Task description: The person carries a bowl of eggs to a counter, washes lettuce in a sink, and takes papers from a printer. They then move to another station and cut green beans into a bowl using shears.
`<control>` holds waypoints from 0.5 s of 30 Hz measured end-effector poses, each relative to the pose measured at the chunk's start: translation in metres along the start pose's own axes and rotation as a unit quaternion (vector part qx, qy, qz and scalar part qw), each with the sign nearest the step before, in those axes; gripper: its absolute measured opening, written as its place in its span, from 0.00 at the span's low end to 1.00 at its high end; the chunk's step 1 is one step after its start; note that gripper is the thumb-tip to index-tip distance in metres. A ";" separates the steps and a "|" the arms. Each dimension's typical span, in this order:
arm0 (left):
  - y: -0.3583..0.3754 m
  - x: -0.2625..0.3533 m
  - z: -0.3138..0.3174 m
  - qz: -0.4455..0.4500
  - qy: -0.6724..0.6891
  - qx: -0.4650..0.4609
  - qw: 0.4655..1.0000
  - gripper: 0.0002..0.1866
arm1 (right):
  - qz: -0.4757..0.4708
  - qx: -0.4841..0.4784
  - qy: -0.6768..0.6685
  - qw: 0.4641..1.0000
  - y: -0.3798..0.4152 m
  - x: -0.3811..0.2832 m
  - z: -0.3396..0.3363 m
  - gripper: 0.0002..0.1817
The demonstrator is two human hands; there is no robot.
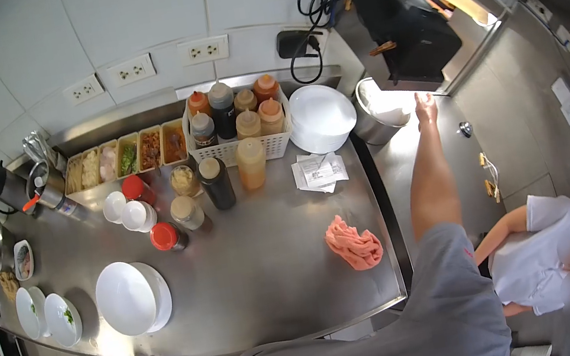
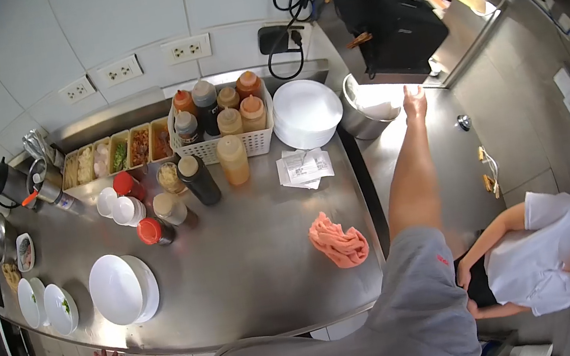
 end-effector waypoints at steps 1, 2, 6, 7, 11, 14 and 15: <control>0.005 0.001 -0.014 0.011 -0.037 0.014 0.999 0.26 | 0.015 -0.012 -0.020 1.000 0.003 -0.011 0.001 0.37; 0.012 0.005 -0.023 0.021 -0.073 0.026 0.997 0.26 | 0.028 -0.022 -0.040 0.999 0.006 -0.024 0.002 0.37; 0.004 -0.025 -0.102 0.015 -0.143 0.054 0.988 0.24 | 0.119 -0.115 -0.090 0.982 -0.013 -0.001 0.022 0.25; -0.008 -0.050 -0.139 0.044 -0.196 0.044 0.979 0.24 | 0.120 -0.115 -0.089 0.982 -0.019 0.007 0.027 0.25; 0.012 -0.077 -0.174 0.092 -0.470 0.100 0.872 0.24 | 0.094 0.095 -0.332 0.934 -0.029 0.015 0.004 0.16; 0.059 -0.124 -0.211 -0.109 -0.410 0.175 0.888 0.25 | 0.103 0.128 -0.469 0.868 0.016 -0.026 -0.041 0.22; 0.071 -0.136 -0.220 -0.189 -0.356 0.129 0.906 0.25 | -0.031 0.105 -0.275 0.955 0.014 0.012 -0.044 0.19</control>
Point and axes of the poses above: each hand's wrist, its own y-axis away from the middle knuckle, its own z-axis out of the palm, x = y × z, the point moved 3 cm from there along -y, towards the middle knuckle, and after that the axes turned 5 degrees about -z, right-handed, at the moved point
